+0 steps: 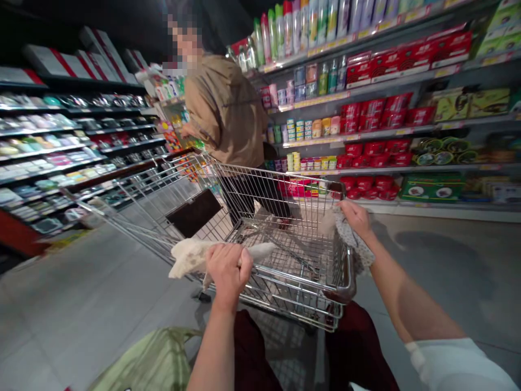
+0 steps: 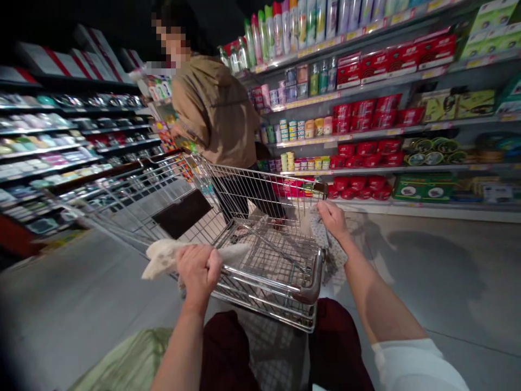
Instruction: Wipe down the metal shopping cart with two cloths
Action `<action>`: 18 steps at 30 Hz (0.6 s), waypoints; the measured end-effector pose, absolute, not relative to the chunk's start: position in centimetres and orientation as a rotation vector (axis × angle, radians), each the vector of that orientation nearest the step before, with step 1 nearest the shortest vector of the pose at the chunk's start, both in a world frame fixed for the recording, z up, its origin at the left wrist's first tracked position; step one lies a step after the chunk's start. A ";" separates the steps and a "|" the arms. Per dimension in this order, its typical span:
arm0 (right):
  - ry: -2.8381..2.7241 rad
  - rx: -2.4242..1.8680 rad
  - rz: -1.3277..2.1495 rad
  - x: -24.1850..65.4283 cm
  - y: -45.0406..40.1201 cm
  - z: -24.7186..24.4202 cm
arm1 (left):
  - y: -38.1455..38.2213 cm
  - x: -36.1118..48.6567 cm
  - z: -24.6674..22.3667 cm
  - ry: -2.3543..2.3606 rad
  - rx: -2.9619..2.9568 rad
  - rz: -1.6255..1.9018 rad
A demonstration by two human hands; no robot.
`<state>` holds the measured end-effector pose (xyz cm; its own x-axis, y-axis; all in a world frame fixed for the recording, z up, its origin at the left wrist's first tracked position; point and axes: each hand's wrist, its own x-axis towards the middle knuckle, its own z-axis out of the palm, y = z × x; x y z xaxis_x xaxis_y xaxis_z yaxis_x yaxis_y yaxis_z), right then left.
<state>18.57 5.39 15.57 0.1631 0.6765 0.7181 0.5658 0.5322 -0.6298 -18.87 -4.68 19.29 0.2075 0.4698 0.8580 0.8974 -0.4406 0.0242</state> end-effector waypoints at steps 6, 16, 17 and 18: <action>-1.538 -1.109 0.060 17.3 3.7 16.3 | -5.2 -19.8 19.5 -1.259 -2.019 -1.216; -1.534 -1.042 0.034 16.2 2.2 16.0 | -6.2 -20.9 19.7 -1.297 -2.071 -1.163; -1.550 -1.042 0.023 16.3 2.1 15.9 | -6.3 -20.9 19.7 -1.302 -2.079 -1.155; -1.565 -1.041 0.009 16.3 2.0 15.8 | -6.4 -21.0 19.7 -1.304 -2.084 -1.152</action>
<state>16.32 1.98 15.84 0.0965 0.6059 0.7897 0.5966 0.5999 -0.5331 -21.03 -6.38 19.70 0.2154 0.5287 0.8210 0.8797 -0.4700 0.0718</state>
